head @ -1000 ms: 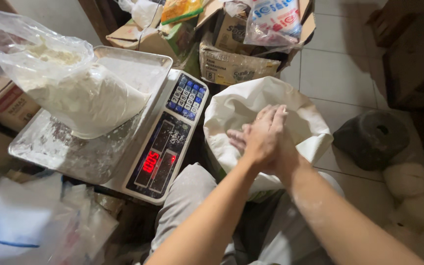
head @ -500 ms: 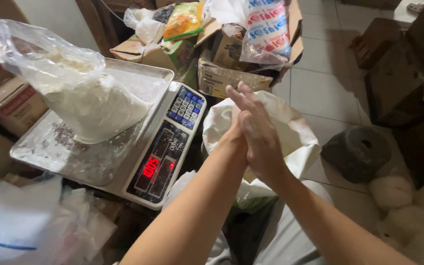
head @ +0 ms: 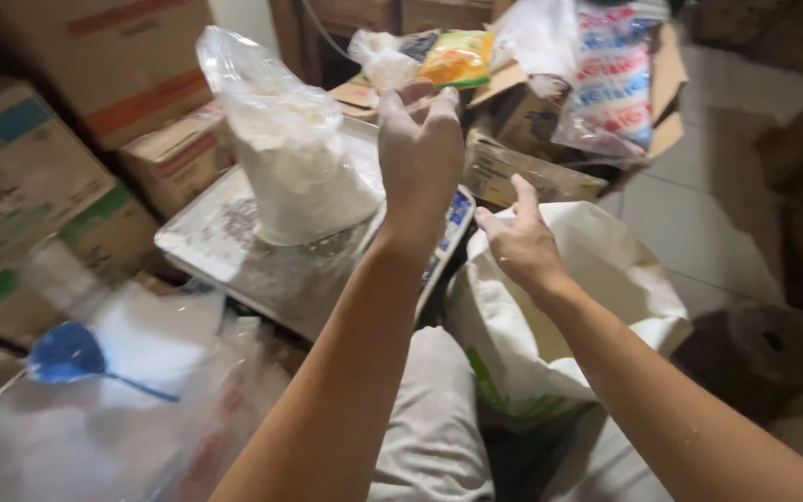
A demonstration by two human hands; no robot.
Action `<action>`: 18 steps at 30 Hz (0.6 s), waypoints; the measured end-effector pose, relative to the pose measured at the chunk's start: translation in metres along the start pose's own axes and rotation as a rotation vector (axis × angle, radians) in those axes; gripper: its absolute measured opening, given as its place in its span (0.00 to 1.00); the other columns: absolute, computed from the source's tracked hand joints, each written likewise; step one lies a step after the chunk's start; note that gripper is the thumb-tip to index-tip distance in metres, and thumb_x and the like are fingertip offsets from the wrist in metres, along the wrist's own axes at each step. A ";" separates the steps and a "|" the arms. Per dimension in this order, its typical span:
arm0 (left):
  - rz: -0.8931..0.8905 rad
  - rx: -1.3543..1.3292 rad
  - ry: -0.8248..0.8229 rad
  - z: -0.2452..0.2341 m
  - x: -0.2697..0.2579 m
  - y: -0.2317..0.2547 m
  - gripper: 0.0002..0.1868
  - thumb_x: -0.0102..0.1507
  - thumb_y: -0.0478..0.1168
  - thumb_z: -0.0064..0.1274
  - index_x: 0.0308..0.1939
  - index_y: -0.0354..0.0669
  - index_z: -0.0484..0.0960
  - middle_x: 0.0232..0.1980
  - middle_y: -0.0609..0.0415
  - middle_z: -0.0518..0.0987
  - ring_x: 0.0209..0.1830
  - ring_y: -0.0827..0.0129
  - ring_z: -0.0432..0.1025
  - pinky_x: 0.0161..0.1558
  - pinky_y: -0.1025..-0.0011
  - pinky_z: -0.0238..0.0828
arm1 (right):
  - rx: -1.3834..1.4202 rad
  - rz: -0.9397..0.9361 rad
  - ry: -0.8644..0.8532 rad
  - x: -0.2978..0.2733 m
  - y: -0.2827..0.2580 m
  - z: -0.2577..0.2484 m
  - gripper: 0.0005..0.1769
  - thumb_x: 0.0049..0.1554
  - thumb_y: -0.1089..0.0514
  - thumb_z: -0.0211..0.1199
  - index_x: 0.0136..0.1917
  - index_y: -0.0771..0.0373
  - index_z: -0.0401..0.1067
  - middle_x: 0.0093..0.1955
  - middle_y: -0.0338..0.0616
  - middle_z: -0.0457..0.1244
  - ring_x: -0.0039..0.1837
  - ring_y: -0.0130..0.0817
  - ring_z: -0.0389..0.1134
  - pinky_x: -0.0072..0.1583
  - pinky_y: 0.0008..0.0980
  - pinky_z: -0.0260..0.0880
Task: The person scoops white powder from a large sack into small plastic bags using a blue scoop, weighs each bag on a digital scale, and ties the bags shut. The process is repeated multiple times, with finished bags placed on the floor.
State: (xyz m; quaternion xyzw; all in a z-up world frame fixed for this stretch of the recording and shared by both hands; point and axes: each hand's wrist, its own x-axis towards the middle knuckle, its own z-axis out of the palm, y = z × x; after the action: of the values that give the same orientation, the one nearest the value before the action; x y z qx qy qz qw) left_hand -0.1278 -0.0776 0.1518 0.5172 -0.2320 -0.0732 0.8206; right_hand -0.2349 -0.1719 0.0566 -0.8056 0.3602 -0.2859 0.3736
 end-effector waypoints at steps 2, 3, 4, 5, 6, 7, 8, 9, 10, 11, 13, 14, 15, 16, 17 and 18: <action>0.311 0.355 0.162 -0.028 0.003 0.015 0.17 0.62 0.41 0.55 0.54 0.42 0.74 0.50 0.51 0.79 0.53 0.58 0.74 0.60 0.53 0.67 | 0.118 -0.073 -0.088 0.002 -0.022 0.022 0.43 0.59 0.46 0.62 0.80 0.61 0.49 0.68 0.60 0.60 0.68 0.46 0.63 0.67 0.40 0.62; 0.467 0.534 0.243 -0.039 0.004 0.022 0.17 0.62 0.40 0.56 0.54 0.42 0.75 0.52 0.52 0.78 0.57 0.57 0.73 0.64 0.53 0.63 | 0.177 -0.111 -0.133 0.004 -0.035 0.031 0.42 0.59 0.47 0.62 0.79 0.62 0.49 0.66 0.58 0.61 0.65 0.42 0.65 0.66 0.39 0.64; 0.492 0.584 0.298 -0.049 0.002 0.027 0.18 0.60 0.39 0.57 0.54 0.42 0.75 0.52 0.50 0.77 0.57 0.53 0.71 0.62 0.51 0.62 | 0.251 -0.091 -0.181 0.005 -0.048 0.039 0.41 0.58 0.47 0.61 0.79 0.61 0.51 0.62 0.57 0.62 0.61 0.41 0.65 0.61 0.39 0.64; 0.516 0.637 0.358 -0.060 -0.002 0.032 0.19 0.59 0.38 0.57 0.53 0.42 0.75 0.53 0.48 0.76 0.58 0.48 0.68 0.60 0.50 0.61 | 0.324 -0.071 -0.236 0.007 -0.062 0.049 0.40 0.58 0.48 0.59 0.78 0.61 0.52 0.59 0.56 0.64 0.56 0.39 0.65 0.56 0.40 0.65; 0.539 0.690 0.418 -0.072 -0.003 0.037 0.20 0.57 0.36 0.57 0.53 0.42 0.75 0.53 0.46 0.74 0.58 0.44 0.65 0.57 0.49 0.60 | 0.396 -0.049 -0.292 0.008 -0.077 0.057 0.39 0.57 0.49 0.57 0.78 0.60 0.53 0.55 0.54 0.65 0.52 0.38 0.65 0.52 0.40 0.65; 0.594 0.711 0.457 -0.082 -0.001 0.044 0.20 0.58 0.36 0.57 0.54 0.42 0.74 0.54 0.46 0.74 0.59 0.45 0.65 0.60 0.50 0.60 | 0.411 -0.019 -0.309 0.010 -0.091 0.063 0.39 0.58 0.48 0.57 0.79 0.59 0.52 0.56 0.55 0.64 0.51 0.39 0.62 0.51 0.41 0.63; 0.650 0.732 0.495 -0.092 0.000 0.051 0.19 0.60 0.36 0.57 0.55 0.42 0.73 0.54 0.47 0.74 0.59 0.47 0.65 0.62 0.50 0.61 | 0.426 0.011 -0.326 0.014 -0.106 0.069 0.40 0.58 0.47 0.57 0.79 0.59 0.51 0.56 0.56 0.62 0.50 0.41 0.60 0.50 0.43 0.62; 0.701 0.753 0.525 -0.101 0.002 0.054 0.19 0.61 0.36 0.56 0.55 0.42 0.73 0.55 0.47 0.74 0.60 0.48 0.66 0.64 0.51 0.61 | 0.440 0.049 -0.338 0.017 -0.117 0.074 0.40 0.59 0.46 0.57 0.80 0.58 0.50 0.57 0.57 0.61 0.49 0.43 0.58 0.49 0.44 0.60; 0.699 0.773 0.554 -0.112 0.006 0.058 0.18 0.62 0.36 0.56 0.55 0.42 0.72 0.55 0.47 0.73 0.59 0.48 0.66 0.64 0.50 0.62 | 0.491 0.084 -0.371 0.022 -0.128 0.078 0.40 0.59 0.45 0.56 0.79 0.58 0.51 0.60 0.56 0.59 0.52 0.42 0.59 0.51 0.45 0.62; 0.697 0.791 0.582 -0.124 0.012 0.062 0.17 0.62 0.36 0.56 0.54 0.42 0.72 0.54 0.46 0.73 0.59 0.49 0.67 0.64 0.50 0.62 | 0.542 0.118 -0.402 0.030 -0.138 0.083 0.39 0.58 0.43 0.55 0.79 0.58 0.52 0.64 0.55 0.57 0.56 0.41 0.59 0.53 0.47 0.64; 0.660 0.767 0.603 -0.139 0.027 0.067 0.16 0.63 0.39 0.56 0.53 0.42 0.71 0.53 0.46 0.73 0.57 0.49 0.69 0.62 0.51 0.64 | 0.690 0.204 -0.467 0.044 -0.156 0.091 0.40 0.60 0.41 0.54 0.79 0.58 0.50 0.68 0.56 0.52 0.61 0.44 0.58 0.57 0.50 0.66; 0.625 0.726 0.594 -0.143 0.035 0.069 0.16 0.64 0.41 0.56 0.52 0.41 0.71 0.53 0.45 0.73 0.56 0.50 0.70 0.60 0.52 0.66 | 0.786 0.256 -0.501 0.050 -0.163 0.094 0.41 0.61 0.41 0.55 0.80 0.59 0.46 0.70 0.59 0.50 0.63 0.48 0.57 0.59 0.52 0.66; 0.596 0.681 0.589 -0.147 0.044 0.073 0.16 0.64 0.43 0.55 0.51 0.41 0.71 0.52 0.44 0.73 0.55 0.51 0.71 0.59 0.53 0.68 | 0.880 0.302 -0.539 0.057 -0.170 0.096 0.43 0.62 0.41 0.55 0.81 0.59 0.43 0.72 0.61 0.48 0.66 0.51 0.56 0.61 0.54 0.65; 0.454 0.730 0.568 -0.148 0.052 0.075 0.20 0.63 0.48 0.56 0.51 0.41 0.71 0.52 0.42 0.73 0.55 0.48 0.71 0.56 0.52 0.67 | 0.882 0.376 -0.537 0.063 -0.174 0.097 0.42 0.61 0.41 0.56 0.81 0.58 0.44 0.72 0.60 0.49 0.67 0.49 0.57 0.62 0.54 0.65; 0.307 0.775 0.537 -0.146 0.059 0.075 0.24 0.62 0.53 0.56 0.52 0.41 0.71 0.53 0.40 0.72 0.55 0.45 0.71 0.53 0.51 0.67 | 0.884 0.456 -0.530 0.069 -0.175 0.097 0.42 0.60 0.42 0.57 0.80 0.57 0.46 0.72 0.59 0.51 0.69 0.47 0.57 0.63 0.54 0.65; 0.209 0.785 0.491 -0.147 0.066 0.075 0.29 0.61 0.57 0.56 0.55 0.39 0.70 0.56 0.38 0.72 0.56 0.44 0.71 0.55 0.51 0.67 | 0.884 0.537 -0.521 0.075 -0.176 0.098 0.42 0.59 0.43 0.58 0.80 0.55 0.48 0.72 0.58 0.52 0.70 0.45 0.58 0.64 0.53 0.65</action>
State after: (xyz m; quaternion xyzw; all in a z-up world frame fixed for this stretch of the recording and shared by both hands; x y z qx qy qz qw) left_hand -0.0113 0.0527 0.1857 0.7641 -0.0922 0.2274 0.5966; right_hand -0.0557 -0.1113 0.1583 -0.4971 0.2945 -0.0964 0.8105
